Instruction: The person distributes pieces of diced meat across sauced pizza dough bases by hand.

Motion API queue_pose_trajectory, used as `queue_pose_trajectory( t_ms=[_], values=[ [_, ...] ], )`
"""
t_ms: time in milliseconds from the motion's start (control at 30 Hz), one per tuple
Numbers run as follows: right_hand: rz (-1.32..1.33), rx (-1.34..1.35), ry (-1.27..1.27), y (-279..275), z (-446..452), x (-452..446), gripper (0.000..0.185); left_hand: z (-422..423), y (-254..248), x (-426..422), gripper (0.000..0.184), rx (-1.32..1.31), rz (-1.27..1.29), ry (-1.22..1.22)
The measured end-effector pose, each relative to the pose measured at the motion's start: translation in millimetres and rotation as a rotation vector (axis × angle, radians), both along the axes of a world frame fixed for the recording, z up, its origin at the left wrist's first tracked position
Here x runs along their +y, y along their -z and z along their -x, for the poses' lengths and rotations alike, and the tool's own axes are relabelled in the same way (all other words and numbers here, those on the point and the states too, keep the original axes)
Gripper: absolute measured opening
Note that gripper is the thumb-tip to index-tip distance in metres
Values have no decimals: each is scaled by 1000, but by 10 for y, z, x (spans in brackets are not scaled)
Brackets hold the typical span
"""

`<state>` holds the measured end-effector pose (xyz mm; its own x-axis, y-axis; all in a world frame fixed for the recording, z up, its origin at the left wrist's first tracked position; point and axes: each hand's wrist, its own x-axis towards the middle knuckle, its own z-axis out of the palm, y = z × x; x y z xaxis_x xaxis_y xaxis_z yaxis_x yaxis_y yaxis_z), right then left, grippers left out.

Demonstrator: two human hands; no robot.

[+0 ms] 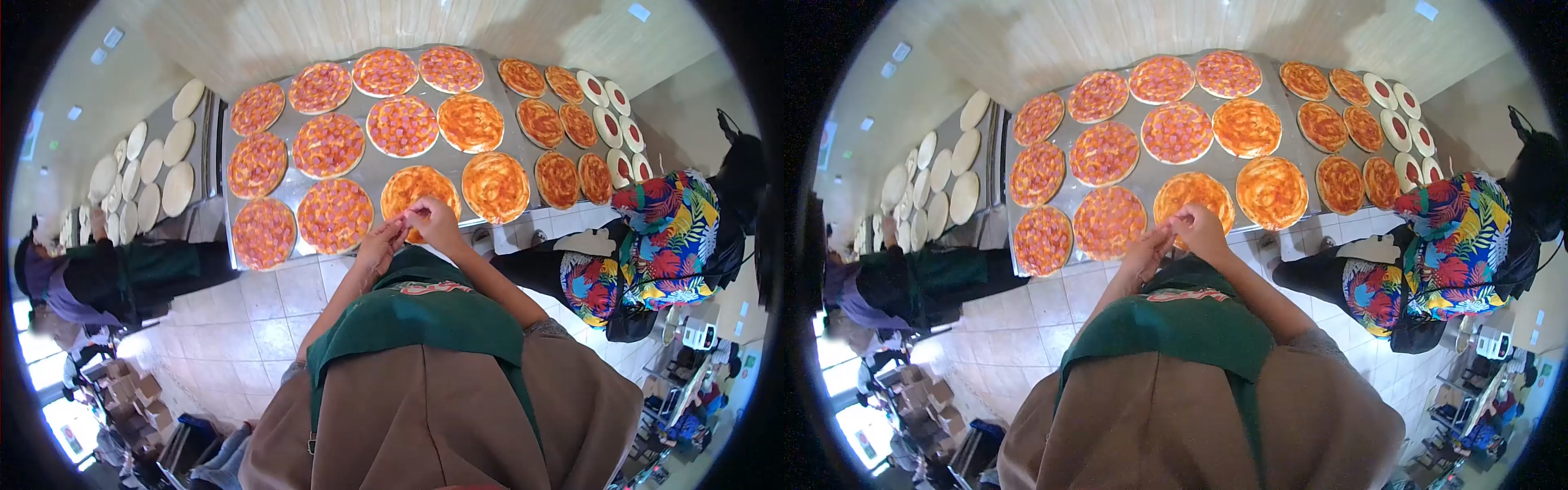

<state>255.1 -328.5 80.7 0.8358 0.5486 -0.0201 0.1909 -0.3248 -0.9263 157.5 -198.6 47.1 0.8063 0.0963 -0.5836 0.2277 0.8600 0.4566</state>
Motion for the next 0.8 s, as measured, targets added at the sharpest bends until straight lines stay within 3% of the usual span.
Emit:
queue_pose_trajectory(
  t_ms=[100, 133, 233, 367, 467, 567, 633, 733, 800],
  values=[
    [-78, 157, -1, 14, 192, -43, 20, 180, -31, -3, 28, -29, 9, -20],
    [3, 119, -11, -73, 267, -40, 17, 224, -39, -11, 29, -37, 6, -37],
    [-105, 43, 22, 112, 430, -8, 14, 295, 35, -57, 29, -63, 31, -102],
    [-175, 100, -18, 326, 441, 31, 14, 340, -6, -101, 29, -64, 63, -173],
    [-271, 131, 91, 196, 472, 83, 18, 344, -5, -90, 27, -79, 61, -201],
    [-111, -216, -64, 72, 444, 32, 17, 347, 12, -103, 27, -117, 12, -172],
    [-14, -294, -103, 75, 420, -12, 15, 358, -42, -83, 27, -110, -34, -116],
    [71, -365, -158, 68, 394, -26, 15, 360, 17, -86, 27, -54, -87, -70],
    [62, -204, -138, 96, 395, -56, 16, 390, 13, -88, 27, -23, -111, -55]
  ],
)
